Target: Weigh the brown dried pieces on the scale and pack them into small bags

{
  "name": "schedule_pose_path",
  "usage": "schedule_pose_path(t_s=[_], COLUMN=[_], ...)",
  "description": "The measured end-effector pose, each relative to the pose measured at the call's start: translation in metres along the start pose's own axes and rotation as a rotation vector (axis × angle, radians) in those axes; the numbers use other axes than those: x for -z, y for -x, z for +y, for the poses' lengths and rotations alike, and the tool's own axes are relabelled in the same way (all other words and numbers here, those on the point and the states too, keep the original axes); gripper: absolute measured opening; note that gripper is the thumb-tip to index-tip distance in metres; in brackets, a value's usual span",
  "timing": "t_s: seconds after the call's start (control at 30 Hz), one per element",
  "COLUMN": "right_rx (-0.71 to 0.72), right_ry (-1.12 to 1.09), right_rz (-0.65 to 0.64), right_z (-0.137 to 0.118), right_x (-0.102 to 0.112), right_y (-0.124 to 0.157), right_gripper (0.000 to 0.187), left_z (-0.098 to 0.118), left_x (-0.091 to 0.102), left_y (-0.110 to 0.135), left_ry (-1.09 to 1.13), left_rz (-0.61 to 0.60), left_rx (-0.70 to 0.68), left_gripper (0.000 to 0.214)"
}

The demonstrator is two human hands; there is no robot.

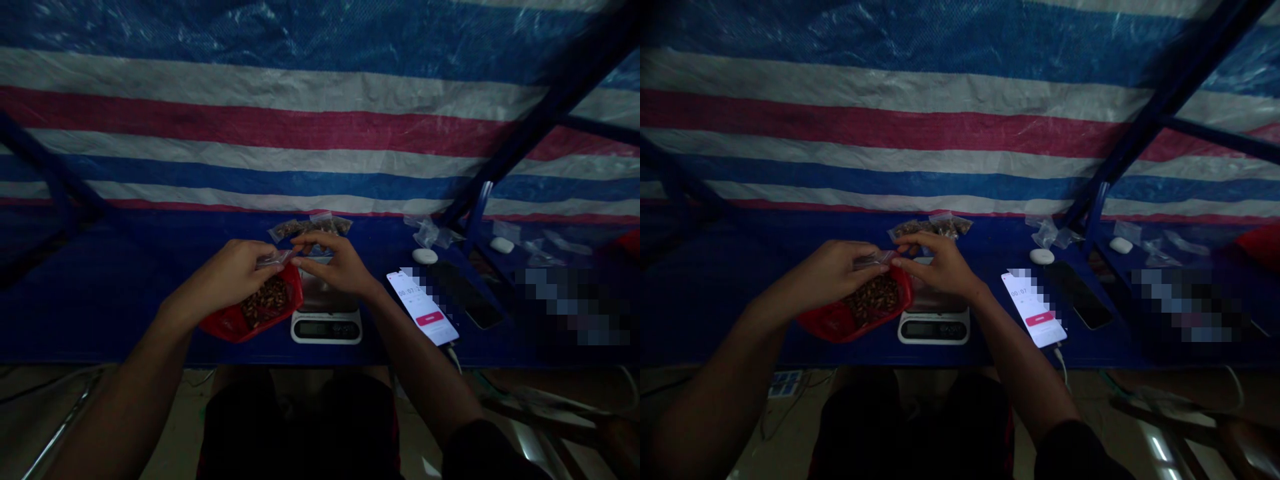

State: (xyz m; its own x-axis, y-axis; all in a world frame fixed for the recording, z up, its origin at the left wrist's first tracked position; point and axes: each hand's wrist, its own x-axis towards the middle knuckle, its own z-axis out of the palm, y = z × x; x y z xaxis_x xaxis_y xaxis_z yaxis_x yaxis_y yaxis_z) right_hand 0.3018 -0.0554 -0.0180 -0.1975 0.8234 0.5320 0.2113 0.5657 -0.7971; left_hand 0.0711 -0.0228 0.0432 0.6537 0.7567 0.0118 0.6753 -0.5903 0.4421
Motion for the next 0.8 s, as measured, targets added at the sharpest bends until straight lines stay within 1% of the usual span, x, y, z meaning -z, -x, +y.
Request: schedule_pose_path(t_s=[0.07,0.1,0.17,0.23,0.3,0.37,0.4,0.43,0.5,0.53,0.6,0.67,0.73,0.8], right_rx=[-0.025,-0.046,-0.092,-0.121,-0.170,-0.232,-0.266,-0.302,-0.395,-0.456,-0.588,-0.677,-0.691,-0.662], right_ry=[0.002,0.000,-0.022,-0.087,-0.097,0.011,0.108,0.223,0.480,0.586,0.752,0.888,1.014,1.074], right_rz=[-0.025,-0.020,0.049,0.205,0.426,0.631,0.711,0.756,0.750,0.715,0.606,0.511,0.489,0.500], right_z=[0.001,0.003,0.012,0.026,0.043,0.058,0.063,0.068,0.072,0.072,0.070,0.067,0.062,0.060], right_x=[0.003,0.005,0.016,0.033,0.054,0.076,0.086,0.095,0.105,0.107,0.106,0.099,0.091,0.083], right_y=[0.000,-0.001,-0.004,-0.008,-0.010,-0.008,-0.006,-0.002,0.005,0.009,0.013,0.014,0.013,0.010], right_gripper=[0.018,0.018,0.021,0.024,0.025,0.023,0.021,0.021,0.022,0.025,0.029,0.033,0.039,0.042], left_z=[0.010,0.013,0.016,0.014,0.010,0.004,0.002,-0.001,-0.004,-0.005,-0.004,-0.001,0.003,0.006], left_x=[-0.003,-0.005,-0.008,-0.009,-0.009,-0.009,-0.008,-0.009,-0.010,-0.011,-0.016,-0.023,-0.031,-0.040], left_y=[-0.006,-0.010,-0.017,-0.024,-0.032,-0.043,-0.050,-0.060,-0.086,-0.101,-0.132,-0.160,-0.180,-0.193], left_ry=[0.091,0.124,0.174,0.239,0.290,0.290,0.272,0.247,0.188,0.136,0.016,-0.009,-0.026,-0.031], left_rz=[0.019,0.037,0.084,0.132,0.175,0.194,0.192,0.178,0.147,0.137,0.100,0.086,0.078,0.069], left_rx=[0.003,0.006,0.008,0.000,-0.003,-0.002,-0.004,-0.007,-0.012,-0.004,0.020,0.034,0.074,0.118], left_gripper=[0.025,0.024,0.023,0.023,0.023,0.025,0.025,0.025,0.024,0.024,0.025,0.026,0.024,0.019])
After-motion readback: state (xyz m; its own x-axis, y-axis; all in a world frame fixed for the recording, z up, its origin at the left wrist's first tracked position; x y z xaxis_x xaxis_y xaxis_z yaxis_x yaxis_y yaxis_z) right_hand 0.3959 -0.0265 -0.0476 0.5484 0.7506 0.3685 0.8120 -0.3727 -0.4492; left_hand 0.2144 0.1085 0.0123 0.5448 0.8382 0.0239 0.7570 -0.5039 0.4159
